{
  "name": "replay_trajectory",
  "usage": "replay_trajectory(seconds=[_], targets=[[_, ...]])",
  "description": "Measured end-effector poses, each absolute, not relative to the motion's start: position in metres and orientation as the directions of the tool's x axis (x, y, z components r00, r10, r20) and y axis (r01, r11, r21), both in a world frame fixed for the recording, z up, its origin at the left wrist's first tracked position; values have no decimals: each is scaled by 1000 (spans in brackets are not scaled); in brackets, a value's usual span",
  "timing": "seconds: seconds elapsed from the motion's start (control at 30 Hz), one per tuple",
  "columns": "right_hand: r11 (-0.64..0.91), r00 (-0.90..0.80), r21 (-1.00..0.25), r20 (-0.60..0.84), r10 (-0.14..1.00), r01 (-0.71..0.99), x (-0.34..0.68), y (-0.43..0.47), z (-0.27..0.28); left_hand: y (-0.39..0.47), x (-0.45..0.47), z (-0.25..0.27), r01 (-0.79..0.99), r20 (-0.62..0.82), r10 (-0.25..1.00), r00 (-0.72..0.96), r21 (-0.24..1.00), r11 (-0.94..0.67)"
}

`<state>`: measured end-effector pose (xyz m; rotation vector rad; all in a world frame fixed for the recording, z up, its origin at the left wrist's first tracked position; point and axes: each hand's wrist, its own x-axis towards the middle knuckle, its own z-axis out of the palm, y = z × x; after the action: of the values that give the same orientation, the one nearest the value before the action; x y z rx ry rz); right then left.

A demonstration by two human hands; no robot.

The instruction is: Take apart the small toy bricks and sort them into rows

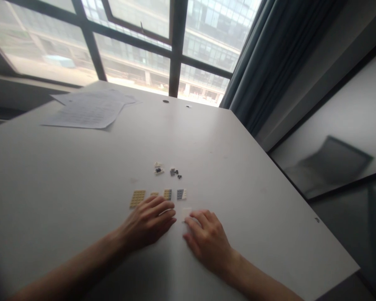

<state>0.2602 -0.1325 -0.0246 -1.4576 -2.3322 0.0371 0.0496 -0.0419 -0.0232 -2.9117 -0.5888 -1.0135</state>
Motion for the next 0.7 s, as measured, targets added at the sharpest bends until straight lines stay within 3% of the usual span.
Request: replay_trajectory(seconds=[0.7], targets=[[468, -422, -94, 302, 855, 879, 256, -113, -29, -41, 51, -30, 321, 616, 310, 724, 97, -942]])
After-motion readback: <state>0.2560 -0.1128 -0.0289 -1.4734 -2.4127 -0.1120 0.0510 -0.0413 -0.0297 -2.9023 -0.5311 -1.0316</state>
